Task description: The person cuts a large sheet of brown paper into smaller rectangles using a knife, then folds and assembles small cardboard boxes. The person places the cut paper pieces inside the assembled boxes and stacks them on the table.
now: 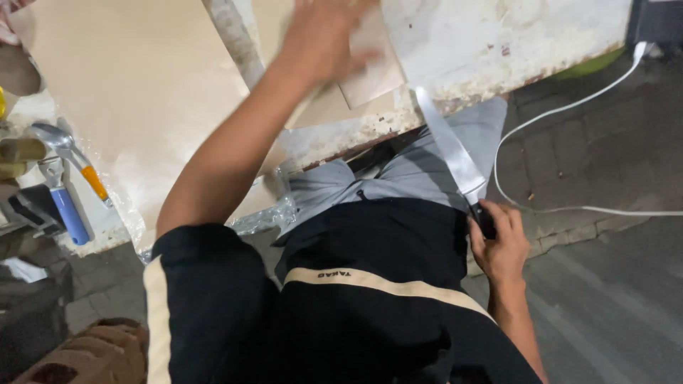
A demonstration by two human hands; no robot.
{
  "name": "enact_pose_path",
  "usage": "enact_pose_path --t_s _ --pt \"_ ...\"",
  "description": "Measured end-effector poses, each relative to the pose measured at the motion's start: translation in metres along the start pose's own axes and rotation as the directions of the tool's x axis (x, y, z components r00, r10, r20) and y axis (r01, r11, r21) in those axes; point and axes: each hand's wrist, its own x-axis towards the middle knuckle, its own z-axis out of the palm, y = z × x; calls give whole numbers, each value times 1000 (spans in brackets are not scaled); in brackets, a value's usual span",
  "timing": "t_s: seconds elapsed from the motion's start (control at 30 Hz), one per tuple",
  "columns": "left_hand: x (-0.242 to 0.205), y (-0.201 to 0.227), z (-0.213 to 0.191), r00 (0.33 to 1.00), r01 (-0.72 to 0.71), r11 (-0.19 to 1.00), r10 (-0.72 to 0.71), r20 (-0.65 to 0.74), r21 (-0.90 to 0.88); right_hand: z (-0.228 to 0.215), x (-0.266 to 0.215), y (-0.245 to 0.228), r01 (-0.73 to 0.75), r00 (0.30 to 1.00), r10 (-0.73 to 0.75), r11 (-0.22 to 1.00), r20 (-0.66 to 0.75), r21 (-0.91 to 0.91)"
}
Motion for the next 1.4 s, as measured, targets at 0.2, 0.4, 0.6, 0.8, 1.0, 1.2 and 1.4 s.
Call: enact_pose_path --t_s 0.2,0.4,0.6,0.8,1.0,1.2,1.4 --pt "-33 22 35 989 -60 998 54 138 34 3 -10 -8 56 996 -50 994 69 -90" --pt "-31 17 48 991 -61 996 53 122 60 6 3 -15 59 997 -54 994 62 -89" --pt "-33 12 55 994 -65 997 62 95 29 15 10 -17 33 996 -27 997 83 -76" --pt "-38 29 44 981 -50 999 52 189 -19 18 30 -47 -45 993 48 998 106 -39" --pt "-23 49 61 987 155 987 -152 47 -49 30 58 -61 -199 912 112 962 396 185" --pt "-7 66 59 900 367 926 -377 219 88 70 78 -48 -598 728 105 581 678 553" --pt "-12 79 60 949 157 980 -185 257 125 67 69 -69 -719 681 -20 172 732 674"
